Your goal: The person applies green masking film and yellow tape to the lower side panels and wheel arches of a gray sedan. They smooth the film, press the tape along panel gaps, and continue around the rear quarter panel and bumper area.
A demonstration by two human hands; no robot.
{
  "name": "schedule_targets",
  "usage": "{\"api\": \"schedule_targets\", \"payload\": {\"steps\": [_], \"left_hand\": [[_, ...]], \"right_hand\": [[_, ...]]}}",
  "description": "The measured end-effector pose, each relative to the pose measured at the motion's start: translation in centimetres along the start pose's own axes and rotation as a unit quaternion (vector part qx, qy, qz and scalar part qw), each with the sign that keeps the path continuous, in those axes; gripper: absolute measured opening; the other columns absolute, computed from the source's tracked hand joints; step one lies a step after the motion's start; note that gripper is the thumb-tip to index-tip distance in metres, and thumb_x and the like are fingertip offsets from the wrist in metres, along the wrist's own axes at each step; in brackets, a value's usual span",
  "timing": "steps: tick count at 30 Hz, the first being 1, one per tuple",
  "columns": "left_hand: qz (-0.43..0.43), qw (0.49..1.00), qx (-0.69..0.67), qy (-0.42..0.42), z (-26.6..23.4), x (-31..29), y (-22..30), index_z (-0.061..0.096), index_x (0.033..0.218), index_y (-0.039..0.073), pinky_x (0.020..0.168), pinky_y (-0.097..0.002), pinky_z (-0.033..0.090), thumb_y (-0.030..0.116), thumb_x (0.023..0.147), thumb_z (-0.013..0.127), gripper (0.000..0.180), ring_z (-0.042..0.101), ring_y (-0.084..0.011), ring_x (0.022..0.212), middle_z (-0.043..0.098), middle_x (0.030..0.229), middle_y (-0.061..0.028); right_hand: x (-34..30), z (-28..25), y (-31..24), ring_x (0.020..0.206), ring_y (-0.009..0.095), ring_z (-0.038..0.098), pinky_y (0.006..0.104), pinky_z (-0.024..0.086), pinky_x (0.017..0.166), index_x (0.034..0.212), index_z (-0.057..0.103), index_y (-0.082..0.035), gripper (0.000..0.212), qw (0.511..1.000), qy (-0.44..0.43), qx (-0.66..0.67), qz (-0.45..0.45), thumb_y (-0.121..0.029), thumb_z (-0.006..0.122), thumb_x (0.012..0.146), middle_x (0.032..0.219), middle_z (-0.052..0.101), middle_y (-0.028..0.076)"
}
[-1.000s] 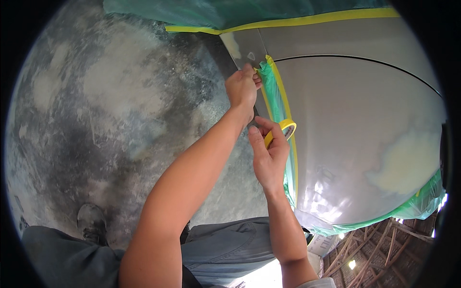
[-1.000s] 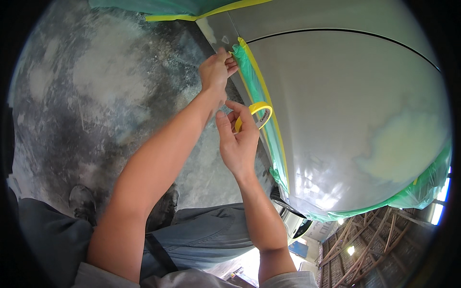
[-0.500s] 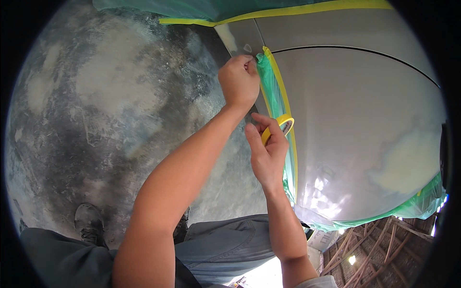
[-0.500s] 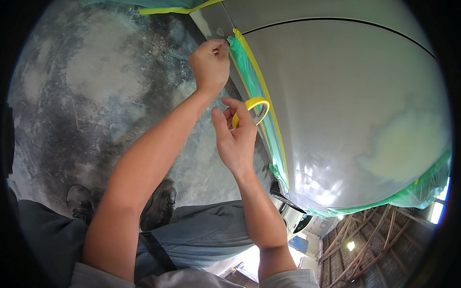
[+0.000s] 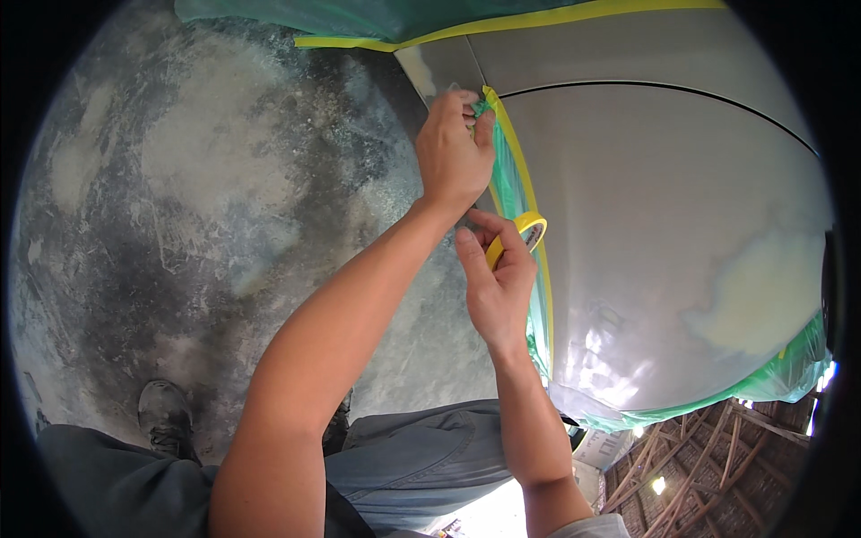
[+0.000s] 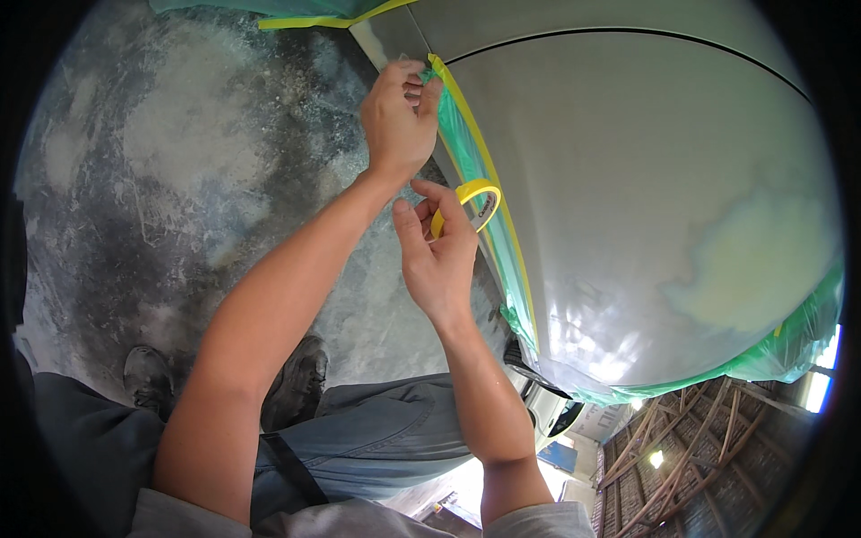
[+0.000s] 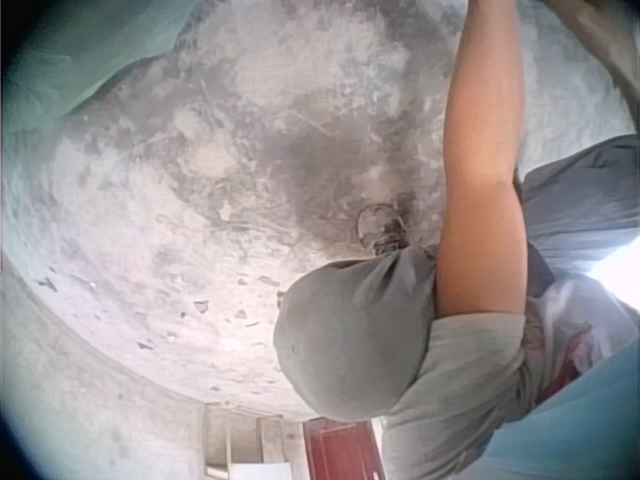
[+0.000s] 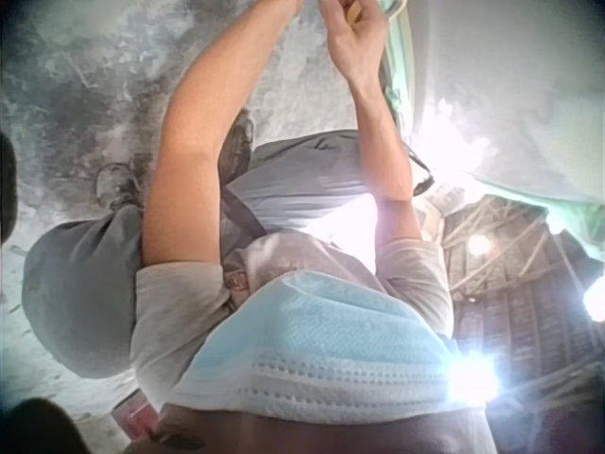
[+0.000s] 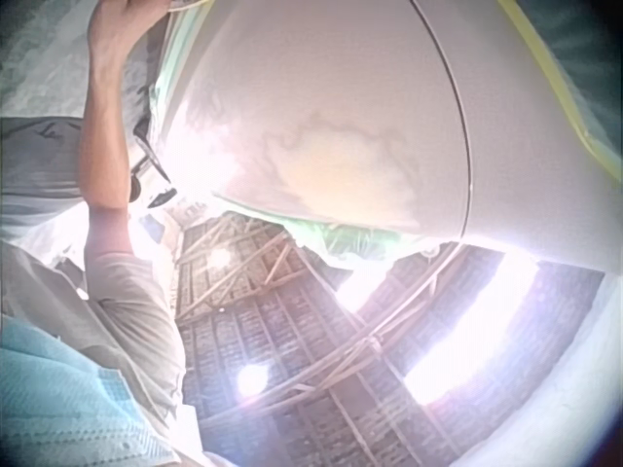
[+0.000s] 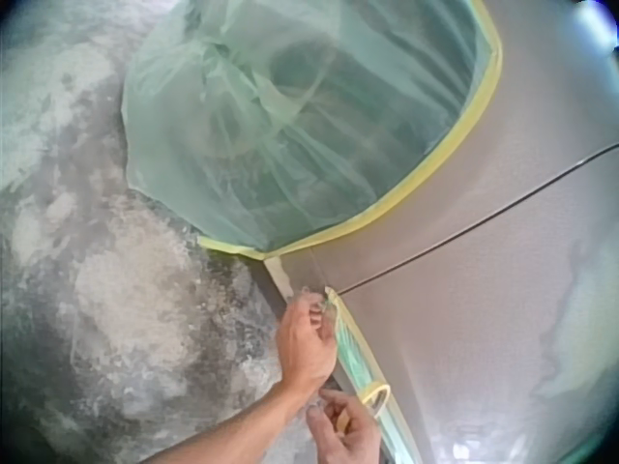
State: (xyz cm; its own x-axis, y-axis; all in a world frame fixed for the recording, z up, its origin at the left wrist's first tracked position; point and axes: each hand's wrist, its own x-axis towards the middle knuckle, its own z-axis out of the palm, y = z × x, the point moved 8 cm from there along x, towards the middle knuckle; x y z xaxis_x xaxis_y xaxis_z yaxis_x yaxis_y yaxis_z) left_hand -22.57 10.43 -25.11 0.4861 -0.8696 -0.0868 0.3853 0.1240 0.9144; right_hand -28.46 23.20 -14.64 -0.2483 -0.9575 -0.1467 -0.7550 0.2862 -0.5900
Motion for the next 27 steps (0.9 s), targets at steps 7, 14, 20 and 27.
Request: {"api": "schedule_targets", "payload": {"steps": [7, 14, 20, 27], "left_hand": [[-0.026, 1.0, -0.01, 0.004, 0.2, 0.2, -0.8, 0.073, 0.101, -0.004, 0.072, -0.0338, 0.059, 0.012, 0.094, 0.08, 0.019, 0.073, -0.021, 0.078, 0.075, 0.097, -0.013], [-0.422, 0.884, -0.195, -0.057, 0.8, -0.1, -5.9, 0.066, 0.089, -0.003, 0.065, -0.0284, 0.055, 0.019, 0.087, 0.091, 0.034, 0.066, -0.0126, 0.073, 0.07, 0.08, -0.0065], [-0.375, 0.89, -0.137, -0.22, -0.9, -0.4, -4.4, 0.067, 0.093, 0.001, 0.071, -0.0255, 0.054, 0.038, 0.096, 0.083, 0.04, 0.062, -0.0114, 0.072, 0.068, 0.084, -0.0024], [-0.298, 0.823, -0.169, -0.453, -1.3, -3.1, -2.0, 0.074, 0.109, -0.001, 0.081, -0.0285, 0.053, 0.035, 0.098, 0.081, 0.038, 0.065, -0.0108, 0.087, 0.072, 0.092, -0.0031]], "right_hand": [[-0.2, -0.2, 0.1, 0.075, 0.006, 0.05, 0.0228, 0.042, 0.065, 0.126, 0.065, 0.005, 0.03, 1.0, 0.005, 0.002, -0.009, -0.012, 0.073, 0.102, 0.085, 0.057, -0.001], [0.2, -0.7, -0.4, 0.076, 0.007, 0.053, 0.0241, 0.045, 0.068, 0.142, 0.057, 0.004, 0.04, 0.999, 0.009, -0.008, -0.036, -0.007, 0.063, 0.104, 0.092, 0.058, 0.002], [2.4, -1.5, -1.7, 0.075, 0.011, 0.061, 0.0254, 0.052, 0.067, 0.164, 0.024, 0.007, 0.067, 0.999, -0.032, -0.004, -0.015, 0.003, 0.052, 0.104, 0.098, 0.067, 0.01], [6.3, -1.6, -1.9, 0.061, 0.011, 0.059, 0.0272, 0.049, 0.057, 0.162, 0.029, 0.009, 0.075, 0.994, -0.106, -0.026, 0.016, -0.002, 0.063, 0.096, 0.084, 0.072, 0.009]]}}
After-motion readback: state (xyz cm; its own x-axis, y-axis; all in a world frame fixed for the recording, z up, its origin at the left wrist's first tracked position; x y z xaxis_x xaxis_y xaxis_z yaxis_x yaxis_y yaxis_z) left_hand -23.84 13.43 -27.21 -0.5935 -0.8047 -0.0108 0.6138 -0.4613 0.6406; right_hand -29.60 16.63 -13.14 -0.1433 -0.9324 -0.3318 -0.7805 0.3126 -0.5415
